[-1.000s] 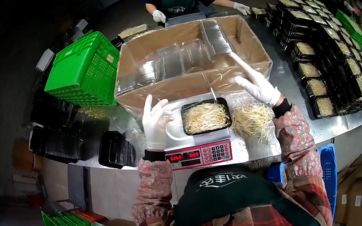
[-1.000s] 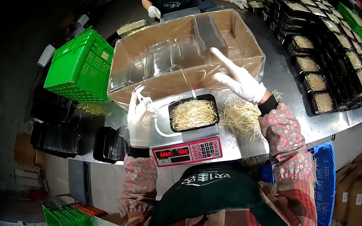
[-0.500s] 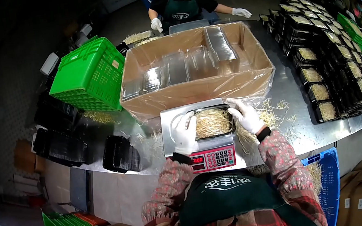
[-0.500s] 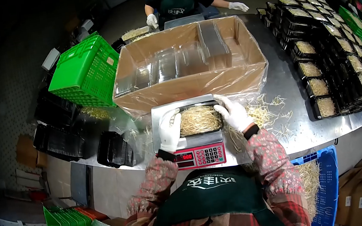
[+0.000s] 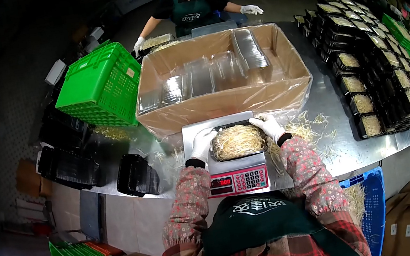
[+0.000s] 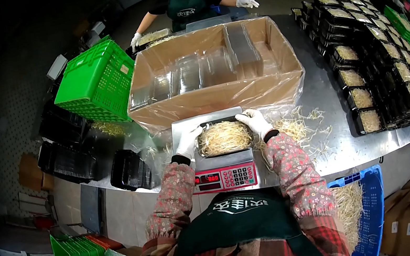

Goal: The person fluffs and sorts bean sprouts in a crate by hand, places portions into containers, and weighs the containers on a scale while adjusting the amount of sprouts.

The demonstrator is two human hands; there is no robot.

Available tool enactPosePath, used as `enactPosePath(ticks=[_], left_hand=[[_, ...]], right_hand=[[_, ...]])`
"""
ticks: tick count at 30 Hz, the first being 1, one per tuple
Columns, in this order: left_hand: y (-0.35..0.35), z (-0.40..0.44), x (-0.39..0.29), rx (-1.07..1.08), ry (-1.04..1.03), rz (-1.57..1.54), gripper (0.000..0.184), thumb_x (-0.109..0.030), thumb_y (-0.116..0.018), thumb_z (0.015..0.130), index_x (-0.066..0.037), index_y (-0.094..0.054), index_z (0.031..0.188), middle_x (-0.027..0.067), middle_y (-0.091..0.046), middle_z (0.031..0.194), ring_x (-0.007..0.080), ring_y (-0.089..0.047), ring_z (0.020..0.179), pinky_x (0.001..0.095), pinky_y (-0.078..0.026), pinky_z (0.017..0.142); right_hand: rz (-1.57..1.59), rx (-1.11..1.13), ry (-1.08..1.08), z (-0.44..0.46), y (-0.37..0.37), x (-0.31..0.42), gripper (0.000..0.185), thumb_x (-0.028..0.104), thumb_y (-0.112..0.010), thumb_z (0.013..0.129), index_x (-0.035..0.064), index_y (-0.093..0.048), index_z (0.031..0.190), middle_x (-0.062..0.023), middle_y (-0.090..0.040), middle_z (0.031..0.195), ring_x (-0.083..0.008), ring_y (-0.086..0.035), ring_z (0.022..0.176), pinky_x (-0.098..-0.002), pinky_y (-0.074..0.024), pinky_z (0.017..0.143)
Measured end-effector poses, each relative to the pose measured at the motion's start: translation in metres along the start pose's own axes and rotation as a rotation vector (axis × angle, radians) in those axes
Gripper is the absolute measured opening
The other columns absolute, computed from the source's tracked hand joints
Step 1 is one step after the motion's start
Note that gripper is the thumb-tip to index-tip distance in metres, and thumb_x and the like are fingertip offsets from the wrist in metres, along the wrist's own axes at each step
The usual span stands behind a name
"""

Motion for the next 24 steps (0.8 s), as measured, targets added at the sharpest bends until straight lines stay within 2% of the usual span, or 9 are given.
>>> enactPosePath(ticks=[3,8,10,11,12,14,16,22,24], left_hand=[[-0.006,0.005,0.007,-0.061,0.020,-0.242,0.021,-0.012,-0.070,0.091,0.000,-0.071,0.107,0.0042,-0.072,0.093,0.0117,-0.065,0.076,0.0250,-0.052,0.068],[-0.010,-0.024,-0.016,-0.186,-0.105,-0.050,0.024,-0.011,-0.071,0.090,0.002,-0.068,0.110,0.0057,-0.072,0.093,0.0126,-0.066,0.078,0.0254,-0.053,0.069],[-0.016,-0.063,-0.033,-0.164,0.152,-0.170,0.032,-0.013,-0.070,0.092,0.002,-0.062,0.119,0.0096,-0.069,0.102,0.0165,-0.067,0.087,0.0297,-0.058,0.073],[-0.016,-0.085,-0.045,-0.162,0.218,-0.157,0.033,-0.013,-0.070,0.092,0.001,-0.059,0.120,0.0100,-0.066,0.104,0.0178,-0.067,0.087,0.0322,-0.059,0.073],[-0.016,-0.101,-0.047,-0.160,0.286,-0.144,0.033,-0.014,-0.070,0.093,0.000,-0.056,0.120,0.0103,-0.064,0.106,0.0192,-0.066,0.087,0.0347,-0.061,0.073],[-0.025,-0.115,-0.017,-0.067,0.338,-0.427,0.027,-0.013,-0.068,0.093,-0.002,-0.053,0.113,0.0110,-0.060,0.107,0.0228,-0.066,0.086,0.0411,-0.062,0.075],[-0.034,-0.121,-0.019,-0.073,0.328,-0.473,0.023,-0.008,-0.070,0.091,0.001,-0.054,0.104,0.0129,-0.058,0.102,0.0264,-0.066,0.084,0.0393,-0.062,0.076],[-0.046,-0.109,-0.020,-0.068,0.117,-0.453,0.007,-0.001,-0.062,0.090,-0.001,-0.055,0.092,0.0108,-0.061,0.092,0.0234,-0.065,0.080,0.0364,-0.060,0.067],[-0.055,-0.104,-0.037,-0.013,0.143,-0.399,0.008,0.001,-0.059,0.089,-0.004,-0.053,0.089,0.0106,-0.064,0.090,0.0238,-0.067,0.072,0.0362,-0.059,0.063]], right_hand=[[-0.001,-0.004,0.046,0.005,0.003,-0.005,0.021,0.021,-0.076,0.088,0.0007,-0.071,0.093,-0.0001,-0.069,0.083,-0.0080,-0.058,0.074,-0.0263,-0.0482,0.069],[0.036,-0.064,0.073,0.000,0.008,-0.017,0.028,0.029,-0.076,0.089,0.0023,-0.068,0.093,-0.0004,-0.066,0.083,-0.0069,-0.056,0.077,-0.0267,-0.0465,0.068],[-0.162,-0.104,0.041,-0.022,0.021,-0.015,0.022,0.025,-0.071,0.094,0.0046,-0.066,0.101,-0.0014,-0.068,0.093,-0.0060,-0.058,0.073,-0.0249,-0.0499,0.065],[-0.235,-0.020,-0.179,-0.062,0.019,0.022,0.023,0.026,-0.071,0.094,0.0076,-0.059,0.101,-0.0054,-0.068,0.092,-0.0092,-0.062,0.067,-0.0265,-0.0524,0.055],[-0.027,0.068,-0.280,-0.082,0.017,0.019,0.043,0.035,-0.079,0.086,0.0094,-0.049,0.102,-0.0050,-0.062,0.078,-0.0134,-0.062,0.051,-0.0250,-0.0477,0.039],[0.250,0.174,-0.300,-0.097,0.010,-0.011,0.033,0.023,-0.077,0.088,0.0098,-0.049,0.099,-0.0069,-0.065,0.078,-0.0166,-0.067,0.056,-0.0256,-0.0507,0.041],[0.529,0.097,-0.240,-0.106,0.001,-0.012,0.024,0.009,-0.072,0.089,0.0086,-0.049,0.096,-0.0087,-0.067,0.078,-0.0179,-0.069,0.058,-0.0252,-0.0532,0.042],[0.410,-0.091,-0.020,-0.131,0.005,0.009,0.024,0.008,-0.069,0.091,0.0087,-0.046,0.100,-0.0062,-0.064,0.076,-0.0123,-0.064,0.054,-0.0224,-0.0492,0.042],[0.417,-0.045,-0.071,-0.141,0.013,0.009,0.024,0.013,-0.069,0.092,0.0077,-0.048,0.102,-0.0047,-0.063,0.077,-0.0124,-0.064,0.056,-0.0226,-0.0490,0.043]])
Point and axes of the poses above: each hand's wrist, its own z-axis towards the middle knuckle, its own y-axis out of the back of the hand, x = y × z, the point moved 5 cm from there along z, towards the middle knuckle
